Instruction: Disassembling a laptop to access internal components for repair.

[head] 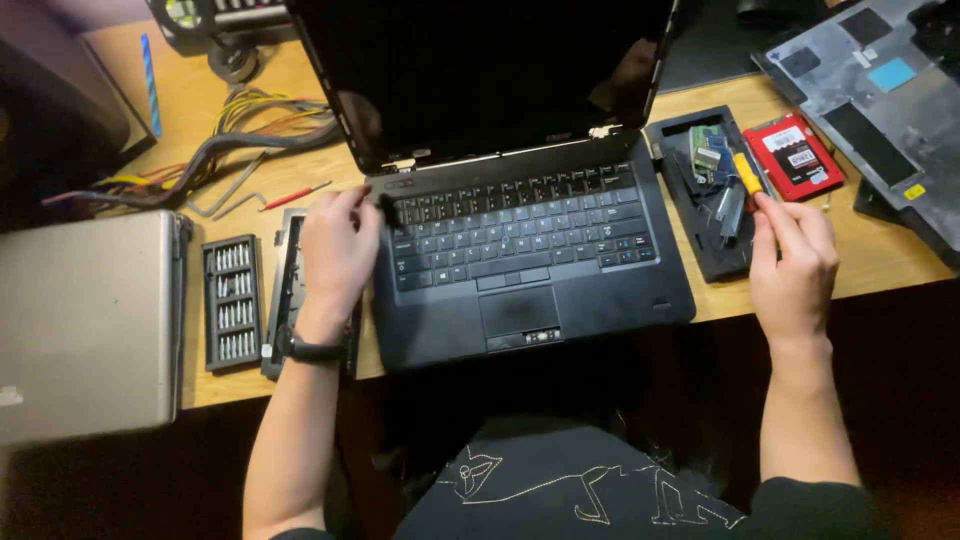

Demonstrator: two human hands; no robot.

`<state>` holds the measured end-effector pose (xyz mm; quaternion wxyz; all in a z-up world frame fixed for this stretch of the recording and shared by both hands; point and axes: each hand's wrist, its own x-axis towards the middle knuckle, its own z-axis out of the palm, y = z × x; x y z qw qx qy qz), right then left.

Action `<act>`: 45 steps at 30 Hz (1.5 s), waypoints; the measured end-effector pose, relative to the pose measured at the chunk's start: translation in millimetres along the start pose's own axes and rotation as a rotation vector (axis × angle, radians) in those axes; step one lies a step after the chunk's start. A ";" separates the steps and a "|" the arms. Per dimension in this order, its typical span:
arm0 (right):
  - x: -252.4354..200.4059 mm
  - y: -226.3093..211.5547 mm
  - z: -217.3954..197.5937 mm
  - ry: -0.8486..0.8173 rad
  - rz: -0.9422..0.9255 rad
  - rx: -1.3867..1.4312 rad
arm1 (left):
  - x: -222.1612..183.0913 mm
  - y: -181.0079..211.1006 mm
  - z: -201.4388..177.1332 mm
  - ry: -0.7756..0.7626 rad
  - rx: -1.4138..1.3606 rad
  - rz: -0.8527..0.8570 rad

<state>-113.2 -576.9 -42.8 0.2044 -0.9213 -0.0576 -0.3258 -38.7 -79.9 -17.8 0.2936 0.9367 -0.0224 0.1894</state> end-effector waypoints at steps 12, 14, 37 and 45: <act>23.2 -5.0 -0.2 0.071 0.124 0.096 | 15.3 -12.1 20.1 -0.054 0.306 0.051; 24.9 -12.8 0.5 0.082 0.082 0.097 | 16.0 -9.8 19.6 -0.061 0.320 0.039; 28.6 -236.8 53.9 -0.383 -0.290 0.751 | -33.7 63.7 -24.9 -0.353 -1.239 -0.151; 23.8 -195.3 42.0 -0.515 -0.289 0.618 | 13.7 -80.5 -74.3 0.071 0.382 -0.256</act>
